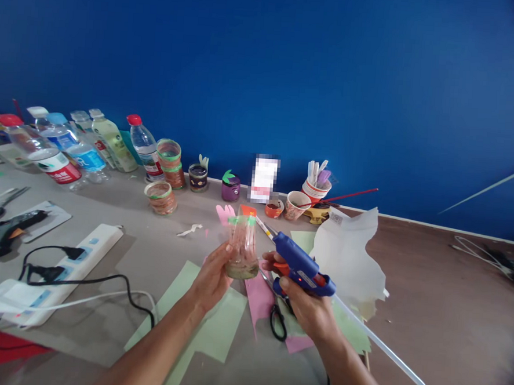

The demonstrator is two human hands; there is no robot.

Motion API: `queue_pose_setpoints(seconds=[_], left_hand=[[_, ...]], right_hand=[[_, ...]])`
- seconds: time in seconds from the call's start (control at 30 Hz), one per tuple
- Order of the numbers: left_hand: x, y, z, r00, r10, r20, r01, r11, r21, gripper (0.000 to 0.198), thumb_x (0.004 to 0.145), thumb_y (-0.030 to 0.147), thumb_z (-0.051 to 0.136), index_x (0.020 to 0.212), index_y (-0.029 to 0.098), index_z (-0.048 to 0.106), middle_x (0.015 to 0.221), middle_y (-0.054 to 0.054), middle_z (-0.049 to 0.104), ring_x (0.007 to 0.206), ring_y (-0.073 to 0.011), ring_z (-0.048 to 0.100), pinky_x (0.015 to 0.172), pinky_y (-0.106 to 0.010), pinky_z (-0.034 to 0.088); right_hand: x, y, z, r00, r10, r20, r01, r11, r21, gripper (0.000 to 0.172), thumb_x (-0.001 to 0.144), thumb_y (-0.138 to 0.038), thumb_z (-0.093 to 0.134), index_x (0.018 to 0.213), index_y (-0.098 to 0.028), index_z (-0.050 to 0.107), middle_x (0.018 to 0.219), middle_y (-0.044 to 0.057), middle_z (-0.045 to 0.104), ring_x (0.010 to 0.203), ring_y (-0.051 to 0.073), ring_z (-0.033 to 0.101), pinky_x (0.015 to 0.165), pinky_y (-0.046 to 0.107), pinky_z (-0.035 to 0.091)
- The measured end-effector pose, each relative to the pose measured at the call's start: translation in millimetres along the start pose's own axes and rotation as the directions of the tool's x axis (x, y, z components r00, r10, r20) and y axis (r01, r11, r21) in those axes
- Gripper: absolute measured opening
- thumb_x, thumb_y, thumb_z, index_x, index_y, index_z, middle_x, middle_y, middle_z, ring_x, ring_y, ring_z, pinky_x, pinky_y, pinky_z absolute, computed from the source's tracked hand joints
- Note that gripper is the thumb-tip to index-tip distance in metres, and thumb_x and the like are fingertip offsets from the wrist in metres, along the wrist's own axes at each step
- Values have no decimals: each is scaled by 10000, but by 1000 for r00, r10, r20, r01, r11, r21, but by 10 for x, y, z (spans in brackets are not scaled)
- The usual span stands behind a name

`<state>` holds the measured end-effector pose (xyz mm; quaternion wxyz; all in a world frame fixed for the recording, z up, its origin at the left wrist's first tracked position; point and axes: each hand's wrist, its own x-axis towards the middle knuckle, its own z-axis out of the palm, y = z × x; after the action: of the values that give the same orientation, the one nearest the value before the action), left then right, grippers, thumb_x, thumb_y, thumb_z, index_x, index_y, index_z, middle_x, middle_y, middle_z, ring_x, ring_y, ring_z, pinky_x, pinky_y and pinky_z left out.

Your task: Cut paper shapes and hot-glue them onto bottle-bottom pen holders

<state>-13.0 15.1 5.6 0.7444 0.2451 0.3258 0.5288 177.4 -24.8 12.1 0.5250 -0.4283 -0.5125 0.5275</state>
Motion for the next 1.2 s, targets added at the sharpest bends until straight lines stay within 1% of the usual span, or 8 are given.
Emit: queue_pose_setpoints(seconds=[0.07, 0.2, 0.33, 0.53, 0.7, 0.87, 1.0, 1.2], left_hand=[[12, -1, -6, 999, 6, -32, -6, 1000, -19, 281, 788, 363, 692, 969, 148, 705, 1108, -96, 707, 1068, -250, 627, 936, -355, 445], [13, 10, 4, 999, 31, -26, -32, 999, -39, 280, 811, 333, 666, 1029, 159, 695, 1210, -87, 670, 1184, -248, 571, 996, -351, 415], [15, 22, 3, 999, 15, -42, -17, 998, -55, 341, 798, 352, 665, 1072, 149, 682, 1160, -93, 692, 1153, -254, 593, 984, -363, 427], [41, 31, -22, 996, 49, -71, -53, 997, -59, 299, 760, 337, 699, 982, 137, 704, 948, -63, 734, 944, -218, 663, 869, -325, 475], [42, 52, -29, 996, 24, -89, -32, 995, -92, 284, 786, 302, 656, 1019, 146, 698, 1013, -65, 732, 956, -212, 661, 895, -332, 467], [48, 71, -36, 990, -50, -130, 30, 988, -152, 262, 841, 308, 552, 955, 137, 714, 959, -75, 748, 962, -230, 669, 908, -359, 479], [61, 81, -40, 990, -12, -138, -11, 986, -164, 278, 840, 334, 533, 911, 139, 719, 865, -81, 753, 920, -253, 685, 902, -400, 497], [63, 49, -75, 997, 19, -68, -26, 994, -105, 390, 841, 476, 571, 1049, 171, 696, 956, -92, 745, 891, -250, 695, 848, -390, 524]], right_hand=[[27, -63, -10, 1000, -1, -5, 1, 1000, -29, 257, 846, -375, 623, 1048, -230, 688, 1056, 73, 693, 949, 221, 643, 886, 359, 497], [39, -192, 1, 997, 71, -19, -74, 968, -241, 290, 827, -391, 617, 1031, -193, 677, 774, 25, 647, 651, 147, 560, 622, 257, 486], [27, -254, 44, 995, 87, -51, -99, 937, -336, 283, 801, -394, 600, 959, -169, 667, 630, -16, 543, 541, 115, 453, 514, 228, 424], [29, -284, 41, 993, 116, 32, -94, 914, -395, 292, 803, -371, 584, 984, -162, 678, 644, -12, 562, 492, 92, 407, 483, 215, 410], [51, -297, 32, 996, 94, 9, -80, 889, -451, 258, 792, -368, 579, 918, -170, 686, 693, 9, 627, 519, 108, 482, 505, 214, 447], [66, -298, 15, 992, 119, -35, -120, 859, -497, 322, 786, -401, 574, 973, -171, 701, 564, -16, 567, 495, 124, 481, 461, 214, 419], [51, -338, 14, 989, 145, 20, -120, 879, -462, 287, 791, -384, 584, 954, -180, 704, 622, -8, 606, 491, 117, 480, 456, 220, 416], [35, -330, 20, 994, 107, 34, -81, 894, -441, 237, 811, -383, 588, 919, -188, 668, 717, 14, 645, 568, 143, 549, 510, 238, 464]])
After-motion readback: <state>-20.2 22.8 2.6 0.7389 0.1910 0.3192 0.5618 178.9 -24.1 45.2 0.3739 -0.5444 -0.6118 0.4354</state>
